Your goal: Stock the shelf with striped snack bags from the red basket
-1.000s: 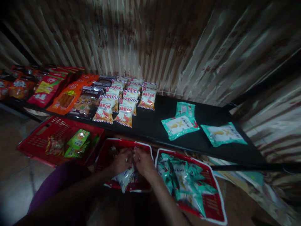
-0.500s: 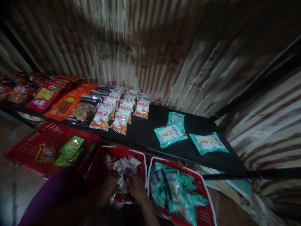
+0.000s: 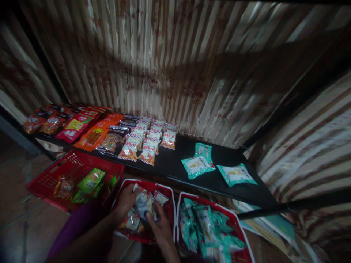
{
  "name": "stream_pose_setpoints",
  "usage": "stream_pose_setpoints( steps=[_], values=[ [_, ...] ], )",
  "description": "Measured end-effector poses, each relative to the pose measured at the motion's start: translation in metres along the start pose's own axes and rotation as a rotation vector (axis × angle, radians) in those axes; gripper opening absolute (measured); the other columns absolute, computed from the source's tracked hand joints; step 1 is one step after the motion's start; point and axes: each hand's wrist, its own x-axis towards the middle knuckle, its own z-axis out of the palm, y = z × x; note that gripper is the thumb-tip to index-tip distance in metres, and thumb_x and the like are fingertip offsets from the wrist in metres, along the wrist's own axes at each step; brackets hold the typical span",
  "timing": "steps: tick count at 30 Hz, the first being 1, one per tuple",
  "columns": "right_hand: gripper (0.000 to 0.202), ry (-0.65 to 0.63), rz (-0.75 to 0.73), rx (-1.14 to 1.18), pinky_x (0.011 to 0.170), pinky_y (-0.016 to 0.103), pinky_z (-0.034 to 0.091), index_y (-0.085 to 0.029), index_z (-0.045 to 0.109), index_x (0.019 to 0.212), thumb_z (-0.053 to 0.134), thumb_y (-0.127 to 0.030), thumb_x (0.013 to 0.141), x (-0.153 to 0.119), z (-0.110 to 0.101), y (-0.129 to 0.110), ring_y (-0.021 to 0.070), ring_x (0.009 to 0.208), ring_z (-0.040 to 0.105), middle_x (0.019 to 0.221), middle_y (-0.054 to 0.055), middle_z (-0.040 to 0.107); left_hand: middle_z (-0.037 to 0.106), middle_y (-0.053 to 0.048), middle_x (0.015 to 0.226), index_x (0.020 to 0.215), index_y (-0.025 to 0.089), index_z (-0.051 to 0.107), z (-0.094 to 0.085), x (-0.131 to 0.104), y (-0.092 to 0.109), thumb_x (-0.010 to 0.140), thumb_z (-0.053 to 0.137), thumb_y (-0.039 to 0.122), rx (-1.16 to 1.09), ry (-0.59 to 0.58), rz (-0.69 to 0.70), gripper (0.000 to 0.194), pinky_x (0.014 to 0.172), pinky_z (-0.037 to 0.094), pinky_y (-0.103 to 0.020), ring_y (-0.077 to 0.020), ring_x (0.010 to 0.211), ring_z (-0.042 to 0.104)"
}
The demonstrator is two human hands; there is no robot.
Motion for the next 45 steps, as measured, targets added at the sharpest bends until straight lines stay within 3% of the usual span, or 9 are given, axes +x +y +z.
stream_pose_setpoints(
  steps=[7,17,20,25,29,32,36,41,45],
  values=[
    [0.060,0.049,-0.159,-0.025,0.094,0.042,0.044,-0.021,0.052,0.127,0.063,-0.049,0.075,-0.044,0.006,-0.096,0.0248,0.103,0.062,0.115,0.007,0.066,0.063,-0.002,0.069,0.072,0.016,0.057,-0.041,-0.034,0.060,0.076,0.055,0.049,-0.413,0.020,0.120,0.034,0.058,0.040,-0.023,-0.0153,0.066,0.057],
    [0.051,0.023,-0.061,0.413,0.058,0.028,0.053,-0.023,0.060,0.115,0.067,-0.049,0.072,-0.088,0.016,-0.152,0.0212,0.085,0.065,0.108,0.006,0.068,0.065,-0.001,0.079,0.078,0.017,0.062,-0.095,-0.087,0.115,0.072,0.059,0.048,-0.733,-0.200,0.271,0.033,0.066,0.042,-0.024,-0.0142,0.072,0.057],
    [0.051,0.054,-0.032,0.423,0.052,0.026,0.051,-0.020,0.063,0.111,0.067,-0.050,0.071,-0.093,0.015,-0.160,0.0202,0.078,0.065,0.101,0.007,0.070,0.064,-0.003,0.082,0.080,0.016,0.061,-0.101,-0.091,0.118,0.072,0.060,0.046,-0.789,-0.251,0.262,0.031,0.068,0.044,-0.025,-0.0143,0.074,0.058],
    [0.057,0.271,-0.138,0.219,0.065,0.033,0.055,-0.022,0.056,0.122,0.061,-0.053,0.074,-0.088,0.010,-0.159,0.0228,0.087,0.065,0.108,0.007,0.069,0.063,-0.009,0.103,0.099,0.016,0.057,-0.097,-0.098,0.110,0.076,0.061,0.037,-0.714,-0.118,0.306,0.032,0.080,0.047,-0.030,-0.0179,0.092,0.059],
    [0.055,0.485,-0.339,-0.214,0.089,0.043,0.048,-0.020,0.053,0.127,0.051,-0.050,0.081,-0.082,0.011,-0.154,0.0260,0.104,0.060,0.113,0.010,0.065,0.056,-0.015,0.124,0.119,0.016,0.051,-0.077,-0.112,0.097,0.075,0.066,0.036,-0.690,-0.151,0.423,0.050,0.095,0.043,-0.036,-0.0239,0.115,0.053],
    [0.053,0.576,-0.481,-0.532,0.088,0.047,0.048,-0.020,0.046,0.133,0.046,-0.041,0.085,-0.087,0.020,-0.154,0.0290,0.111,0.055,0.120,0.015,0.057,0.049,-0.012,0.135,0.134,0.022,0.036,-0.057,-0.122,0.094,0.073,0.069,0.036,-0.802,-0.277,0.456,0.071,0.098,0.042,-0.035,-0.0233,0.121,0.050],
    [0.056,0.561,-0.596,-0.743,0.086,0.047,0.050,-0.020,0.042,0.137,0.050,-0.029,0.082,-0.104,0.034,-0.155,0.0312,0.117,0.049,0.130,0.017,0.044,0.058,-0.009,0.124,0.137,0.025,0.031,-0.043,-0.122,0.098,0.073,0.070,0.036,-1.029,-0.231,0.336,0.075,0.095,0.044,-0.033,-0.0202,0.108,0.059],
    [0.045,0.409,-0.626,-0.586,0.093,0.044,0.046,-0.022,0.055,0.125,0.055,-0.035,0.082,-0.115,0.020,-0.155,0.0265,0.114,0.053,0.128,0.013,0.053,0.066,-0.007,0.109,0.125,0.023,0.045,-0.052,-0.110,0.093,0.072,0.068,0.027,-1.101,-0.266,0.267,0.058,0.078,0.050,-0.029,-0.0190,0.089,0.065],
    [0.040,0.576,-0.451,-0.209,0.091,0.042,0.046,-0.021,0.064,0.109,0.058,-0.047,0.079,-0.101,-0.005,-0.169,0.0236,0.100,0.061,0.109,0.010,0.067,0.069,-0.007,0.101,0.118,0.019,0.052,-0.067,-0.106,0.084,0.066,0.068,0.020,-1.032,-0.438,0.179,0.054,0.070,0.051,-0.029,-0.0207,0.081,0.066]
  ],
)
